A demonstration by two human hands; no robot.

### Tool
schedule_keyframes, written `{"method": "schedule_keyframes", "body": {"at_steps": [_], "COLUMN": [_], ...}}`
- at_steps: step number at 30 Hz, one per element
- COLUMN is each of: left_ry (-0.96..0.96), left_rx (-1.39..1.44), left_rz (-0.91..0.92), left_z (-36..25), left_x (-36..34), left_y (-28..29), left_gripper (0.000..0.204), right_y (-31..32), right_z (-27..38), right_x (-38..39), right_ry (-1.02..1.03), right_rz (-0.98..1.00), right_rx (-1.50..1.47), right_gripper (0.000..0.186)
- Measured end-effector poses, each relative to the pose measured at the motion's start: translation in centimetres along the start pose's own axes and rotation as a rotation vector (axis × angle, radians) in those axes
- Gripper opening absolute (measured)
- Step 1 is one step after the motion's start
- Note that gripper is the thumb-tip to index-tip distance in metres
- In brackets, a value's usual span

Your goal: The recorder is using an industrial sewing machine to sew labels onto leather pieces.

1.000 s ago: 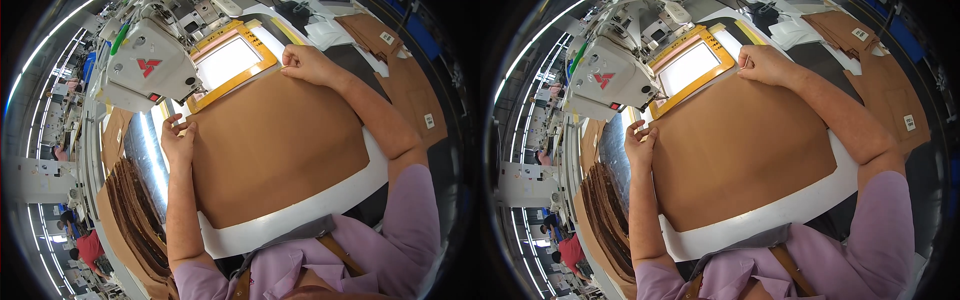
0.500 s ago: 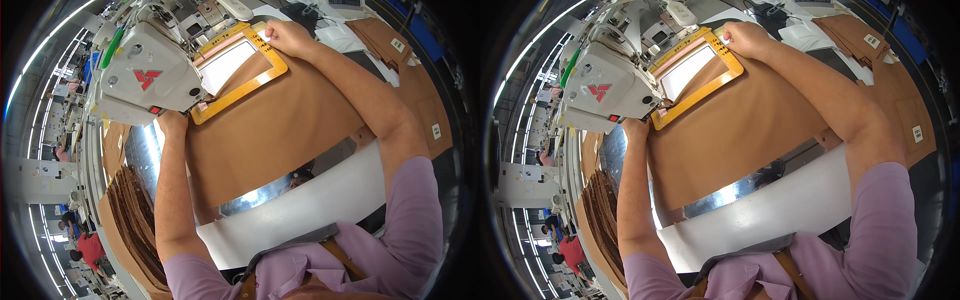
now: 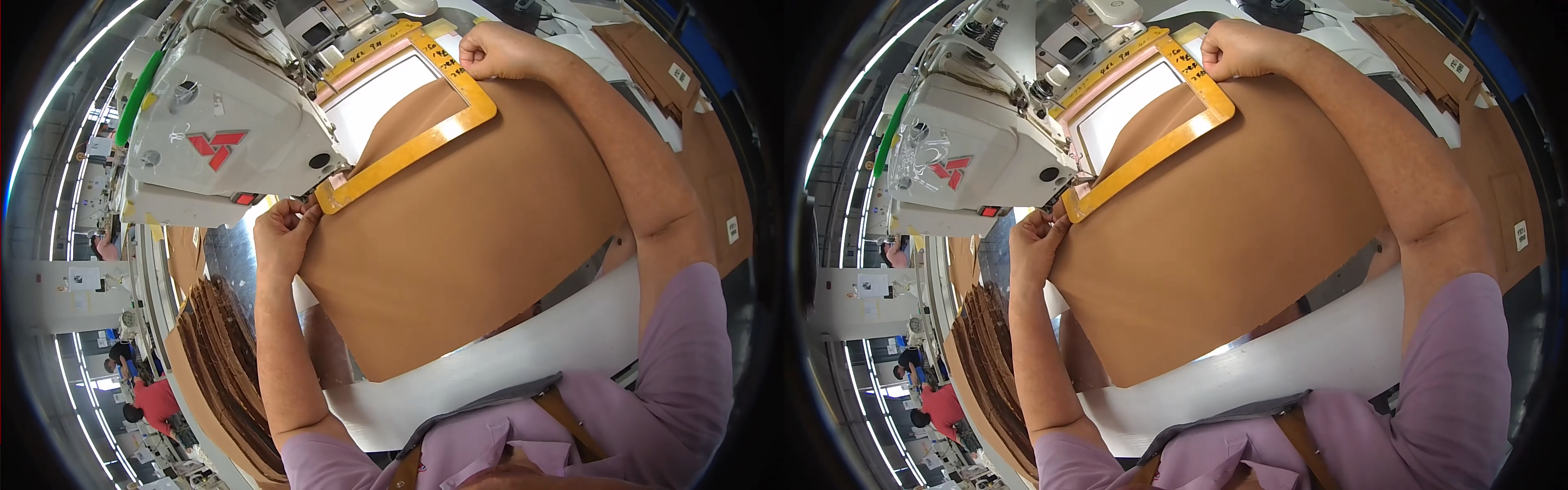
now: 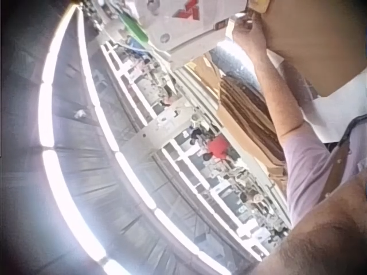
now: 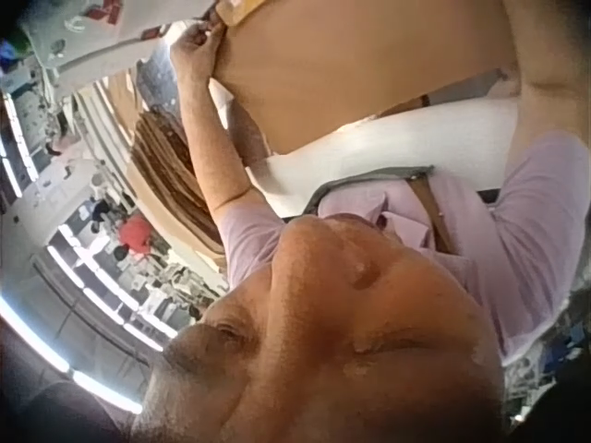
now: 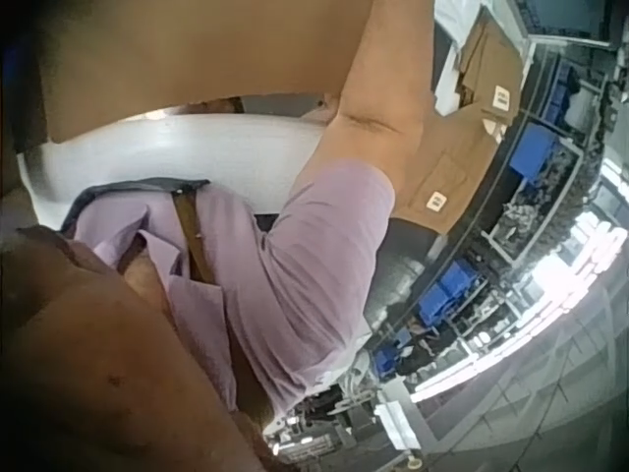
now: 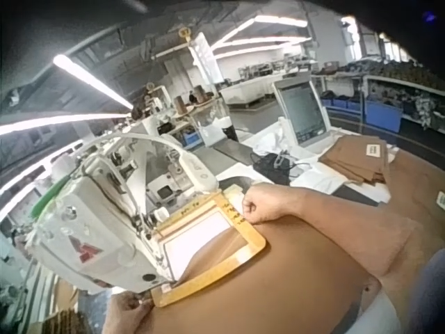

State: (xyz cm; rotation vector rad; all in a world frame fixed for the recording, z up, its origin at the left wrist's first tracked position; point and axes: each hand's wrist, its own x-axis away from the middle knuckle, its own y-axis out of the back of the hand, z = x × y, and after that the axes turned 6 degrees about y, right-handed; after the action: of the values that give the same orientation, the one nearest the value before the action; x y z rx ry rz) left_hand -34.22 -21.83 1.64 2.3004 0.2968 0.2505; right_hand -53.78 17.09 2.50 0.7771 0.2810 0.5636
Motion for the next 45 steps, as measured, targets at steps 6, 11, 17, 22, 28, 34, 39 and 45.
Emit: {"method": "schedule_keyframes", "body": {"at_steps": [6, 11, 17, 22, 28, 34, 39, 45], "left_ry": [-0.269, -0.862, -0.846, -0.825, -0.733, -0.439, -0.414, -0.431], "left_rx": [-0.130, -0.705, -0.767, -0.832, -0.933, -0.188, -0.525, -0.797], "left_rz": [-0.198, -0.346, -0.322, -0.328, -0.374, -0.144, -0.147, -0.194], "left_z": [0.8, 3.3, 3.4, 3.1, 3.3, -0.5, 0.4, -0.3], "left_x": [-4.3, -7.7, -8.1, -7.5, -6.1, 0.3, 5.9, 7.1], "left_y": [-1.0, -0.3, -0.5, 0.0, 1.1, -0.3, -0.7, -0.7], "left_gripper": [0.018, 0.020, 0.019, 0.019, 0.019, 0.035, 0.078, 0.080], "right_y": [-0.2, 0.0, 0.1, 1.3, 2.7, 2.6, 0.0, -1.8], "right_z": [0.1, -0.7, -3.0, -3.2, -3.6, -1.6, 0.6, -0.3], "right_x": [-0.7, -1.8, -5.9, -10.9, -8.4, 5.6, 12.3, 14.0], "right_ry": [0.008, -0.064, 0.050, -0.029, 0.343, 0.267, 0.131, 0.217], "right_rz": [-0.047, -0.115, -0.341, -0.560, -0.674, -0.360, -0.221, -0.212], "right_rx": [0.038, 0.326, 0.499, 0.550, 0.326, 0.285, 0.390, 0.648], "right_gripper": [0.013, 0.016, 0.017, 0.017, 0.026, 0.035, 0.053, 0.055]}}
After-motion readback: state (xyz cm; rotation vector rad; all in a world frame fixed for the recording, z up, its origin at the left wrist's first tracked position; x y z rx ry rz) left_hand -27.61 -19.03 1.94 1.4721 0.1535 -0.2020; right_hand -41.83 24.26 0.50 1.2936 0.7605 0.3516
